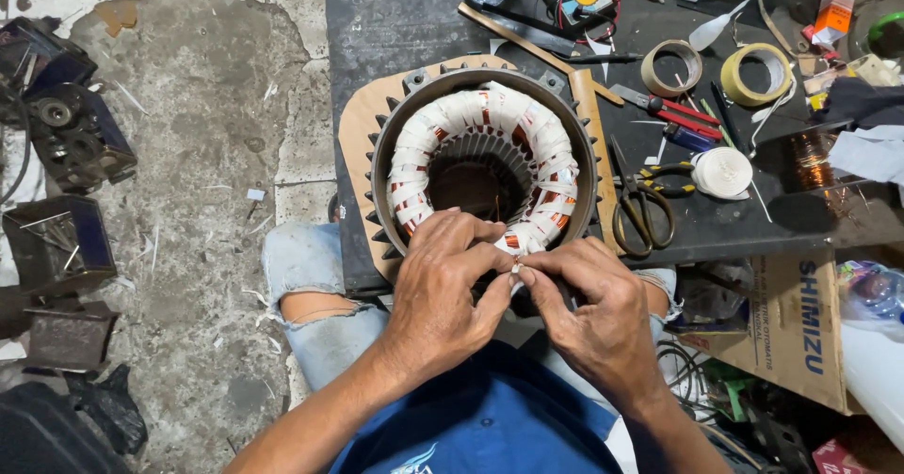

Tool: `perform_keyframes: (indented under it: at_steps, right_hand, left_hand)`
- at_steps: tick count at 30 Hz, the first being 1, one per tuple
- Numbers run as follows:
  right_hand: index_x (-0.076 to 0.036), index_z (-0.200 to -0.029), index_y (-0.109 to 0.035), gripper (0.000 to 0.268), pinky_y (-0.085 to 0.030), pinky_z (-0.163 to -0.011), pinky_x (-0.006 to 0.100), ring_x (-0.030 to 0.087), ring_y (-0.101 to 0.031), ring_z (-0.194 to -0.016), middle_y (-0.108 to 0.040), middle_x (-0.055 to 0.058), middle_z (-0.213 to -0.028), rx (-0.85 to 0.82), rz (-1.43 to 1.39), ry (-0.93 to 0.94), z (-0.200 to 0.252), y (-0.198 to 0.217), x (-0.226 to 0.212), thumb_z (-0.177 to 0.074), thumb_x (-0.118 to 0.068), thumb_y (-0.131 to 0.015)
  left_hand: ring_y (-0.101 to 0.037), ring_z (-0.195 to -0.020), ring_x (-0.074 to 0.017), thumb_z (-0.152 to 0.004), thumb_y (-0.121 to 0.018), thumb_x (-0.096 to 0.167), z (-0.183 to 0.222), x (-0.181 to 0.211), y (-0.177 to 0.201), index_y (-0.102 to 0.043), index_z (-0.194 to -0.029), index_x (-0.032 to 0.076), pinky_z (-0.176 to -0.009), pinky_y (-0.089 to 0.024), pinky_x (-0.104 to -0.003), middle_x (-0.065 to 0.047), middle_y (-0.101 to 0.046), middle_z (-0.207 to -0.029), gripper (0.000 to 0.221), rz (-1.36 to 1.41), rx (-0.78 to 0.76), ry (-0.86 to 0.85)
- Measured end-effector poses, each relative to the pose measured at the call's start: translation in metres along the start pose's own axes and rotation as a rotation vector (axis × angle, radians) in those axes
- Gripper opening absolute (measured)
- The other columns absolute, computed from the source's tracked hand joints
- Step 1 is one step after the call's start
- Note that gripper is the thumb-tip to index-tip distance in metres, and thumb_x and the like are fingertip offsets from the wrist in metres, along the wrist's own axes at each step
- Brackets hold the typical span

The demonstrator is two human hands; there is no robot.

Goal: Securing the internal windings of an electric motor using insulation strips, pliers, and a hammer on a repair bench.

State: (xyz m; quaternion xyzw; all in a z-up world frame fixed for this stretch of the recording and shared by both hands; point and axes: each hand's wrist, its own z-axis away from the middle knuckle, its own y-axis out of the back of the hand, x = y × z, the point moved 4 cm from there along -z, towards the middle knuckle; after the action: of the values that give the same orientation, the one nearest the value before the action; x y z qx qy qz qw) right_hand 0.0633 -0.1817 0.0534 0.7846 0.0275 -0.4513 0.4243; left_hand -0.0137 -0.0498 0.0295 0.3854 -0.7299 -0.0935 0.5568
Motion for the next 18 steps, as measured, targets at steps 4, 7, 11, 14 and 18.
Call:
perform_keyframes:
  at_steps: [4, 7, 11, 14, 18]
  right_hand:
    - [-0.005, -0.091, -0.076, 0.006, -0.048, -0.069, 0.03, 0.017, -0.062, -0.073, -0.072, 0.004, -0.081, 0.012, 0.003, 0.019, -0.0024, -0.0001, -0.0011, -0.091, -0.007, -0.07]
    - [-0.004, -0.093, -0.075, 0.007, -0.048, -0.069, 0.03, 0.017, -0.06, -0.072, -0.071, 0.005, -0.081, 0.022, 0.007, 0.041, -0.0025, -0.0017, -0.0023, -0.09, -0.004, -0.068]
    - [-0.005, -0.094, -0.075, 0.012, -0.047, -0.067, 0.03, 0.017, -0.057, -0.07, -0.07, 0.005, -0.08, 0.029, 0.011, 0.041, -0.0026, -0.0031, -0.002, -0.087, -0.001, -0.067]
    - [-0.005, -0.085, -0.07, 0.005, -0.046, -0.065, 0.031, 0.018, -0.056, -0.068, -0.067, 0.003, -0.077, 0.046, 0.069, 0.06, -0.0025, -0.0063, -0.0008, -0.088, -0.003, -0.066]
    - [-0.004, -0.083, -0.066, 0.003, -0.047, -0.063, 0.033, 0.019, -0.057, -0.067, -0.064, 0.004, -0.076, 0.07, 0.127, 0.076, -0.0001, -0.0099, 0.0055, -0.086, -0.005, -0.065]
  left_hand:
    - [-0.065, -0.103, -0.0304, -0.087, -0.07, 0.015, -0.0001, -0.0012, 0.0004, -0.076, -0.091, 0.009, -0.108, -0.041, -0.05, -0.011, -0.068, -0.104, 0.01, 0.014, -0.023, -0.005]
    - [-0.064, -0.102, -0.0306, -0.086, -0.07, 0.014, -0.0003, -0.001, 0.0009, -0.076, -0.092, 0.009, -0.107, -0.042, -0.05, -0.011, -0.068, -0.104, 0.01, 0.013, -0.02, -0.009]
    - [-0.064, -0.102, -0.0311, -0.086, -0.069, 0.014, -0.0002, -0.0014, 0.0, -0.077, -0.092, 0.008, -0.106, -0.041, -0.049, -0.011, -0.067, -0.104, 0.012, 0.009, -0.022, -0.008]
    - [-0.065, -0.1, -0.0297, -0.084, -0.067, 0.015, -0.0004, -0.0009, -0.0015, -0.076, -0.088, 0.008, -0.107, -0.041, -0.049, -0.01, -0.067, -0.101, 0.012, 0.003, -0.007, 0.003]
    - [-0.065, -0.098, -0.0288, -0.082, -0.067, 0.013, -0.0014, 0.0005, -0.0011, -0.072, -0.084, 0.007, -0.104, -0.042, -0.049, -0.01, -0.066, -0.097, 0.008, 0.007, 0.01, 0.005]
